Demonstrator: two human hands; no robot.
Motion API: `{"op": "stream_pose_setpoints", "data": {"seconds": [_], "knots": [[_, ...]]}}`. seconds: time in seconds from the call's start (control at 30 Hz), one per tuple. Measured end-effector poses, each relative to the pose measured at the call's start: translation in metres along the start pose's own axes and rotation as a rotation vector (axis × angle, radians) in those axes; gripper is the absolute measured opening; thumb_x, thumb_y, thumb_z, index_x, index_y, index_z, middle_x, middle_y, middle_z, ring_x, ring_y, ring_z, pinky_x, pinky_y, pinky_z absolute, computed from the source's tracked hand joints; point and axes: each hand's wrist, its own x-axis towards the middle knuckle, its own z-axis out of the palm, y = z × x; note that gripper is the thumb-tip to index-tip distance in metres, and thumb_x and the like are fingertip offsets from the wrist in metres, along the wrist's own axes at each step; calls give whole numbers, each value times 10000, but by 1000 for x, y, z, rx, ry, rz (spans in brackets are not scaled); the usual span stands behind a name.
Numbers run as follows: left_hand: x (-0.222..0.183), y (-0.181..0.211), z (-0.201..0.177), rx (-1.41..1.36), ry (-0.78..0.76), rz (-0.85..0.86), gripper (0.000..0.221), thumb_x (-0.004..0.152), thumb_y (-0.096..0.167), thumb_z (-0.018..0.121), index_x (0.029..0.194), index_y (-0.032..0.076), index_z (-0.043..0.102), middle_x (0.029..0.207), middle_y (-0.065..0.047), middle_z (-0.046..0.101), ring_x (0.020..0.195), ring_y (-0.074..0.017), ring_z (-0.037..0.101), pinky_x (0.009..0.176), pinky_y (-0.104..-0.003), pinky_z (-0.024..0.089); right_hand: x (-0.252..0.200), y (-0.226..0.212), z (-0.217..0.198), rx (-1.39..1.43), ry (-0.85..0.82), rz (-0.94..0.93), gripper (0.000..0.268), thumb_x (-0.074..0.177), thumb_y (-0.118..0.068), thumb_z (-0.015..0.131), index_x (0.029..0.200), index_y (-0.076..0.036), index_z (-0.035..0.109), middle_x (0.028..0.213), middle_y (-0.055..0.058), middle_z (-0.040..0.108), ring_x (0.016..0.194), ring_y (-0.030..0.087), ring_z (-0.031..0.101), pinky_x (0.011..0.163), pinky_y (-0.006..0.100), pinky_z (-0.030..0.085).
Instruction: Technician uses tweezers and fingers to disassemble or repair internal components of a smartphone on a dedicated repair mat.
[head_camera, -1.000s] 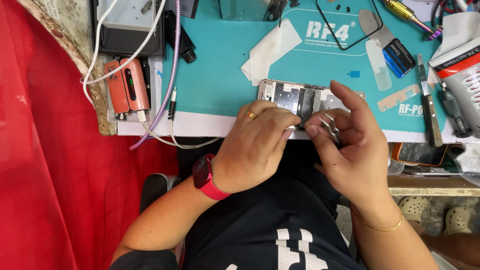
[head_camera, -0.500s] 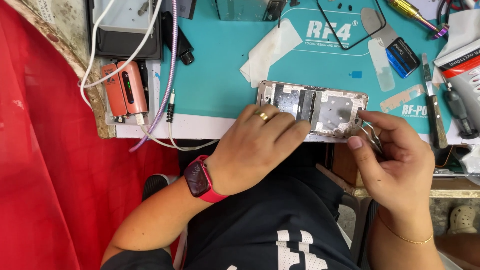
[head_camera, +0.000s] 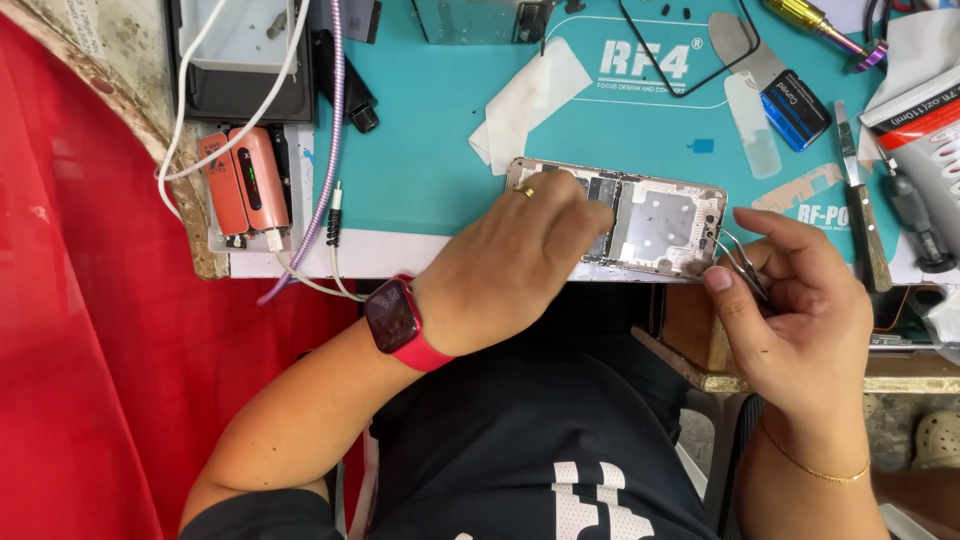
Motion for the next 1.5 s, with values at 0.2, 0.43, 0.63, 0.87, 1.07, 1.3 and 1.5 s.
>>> {"op": "stream_pose_setpoints", "data": {"seconds": [0.2, 0.43, 0.63, 0.87, 1.07, 1.3, 1.5], "knots": [[-11, 11, -23, -36, 45, -50, 344, 886, -202, 468, 1131, 39, 481, 892, -115, 447, 686, -282, 381, 609, -411, 344, -3, 6, -3, 24, 17, 3, 403, 1041, -15, 671, 1428, 42, 573, 926, 101, 615, 825, 126, 575, 784, 219, 478], [-6, 10, -22, 257, -46, 10, 292, 845, -213, 635, 900, 56, 536, 921, -101, 473, 694, -267, 432, 613, -382, 441, -2, 7, -3, 11, 21, -2, 394, 1055, -27, 675, 1429, 49, 577, 943, 106, 615, 818, 129, 573, 762, 223, 472], [4, 15, -16, 596, -42, 128, 235, 923, -56, 648, 827, 148, 579, 864, -34, 540, 731, -210, 498, 702, -366, 496, -1, 8, -3, 29, 26, 5, 396, 1050, -12, 673, 1428, 49, 574, 940, 99, 603, 823, 121, 561, 779, 215, 475], [1, 6, -7, 574, -21, 88, 247, 957, -83, 543, 853, 136, 493, 843, -33, 450, 667, -175, 397, 547, -317, 399, -1, 10, -6, 49, 36, -7, 392, 1061, -2, 665, 1436, 57, 569, 927, 101, 586, 816, 119, 554, 787, 210, 473], [1, 13, -27, -5, 59, -70, 126, 976, -78, 351, 917, 20, 404, 814, -104, 400, 689, -257, 366, 759, -451, 414, -5, 11, -9, 50, 29, -17, 399, 1060, -2, 658, 1440, 72, 562, 932, 110, 589, 819, 136, 572, 770, 218, 483], [-45, 63, -10, -471, -436, 109, 287, 1054, 237, 542, 833, 60, 493, 738, -103, 569, 656, -339, 578, 608, -473, 417, -11, 17, -23, -210, -63, -140, 130, 1070, -103, 613, 1124, 14, 626, 993, 117, 731, 932, 196, 711, 852, 286, 532], [-21, 31, -48, -351, 21, 16, 162, 995, 52, 644, 845, 93, 600, 754, -11, 616, 693, -235, 560, 772, -406, 439, 5, -3, -13, -508, -269, -569, 348, 992, 35, 598, 1297, -110, 685, 1235, 112, 637, 1017, 259, 703, 749, 354, 590]]}}
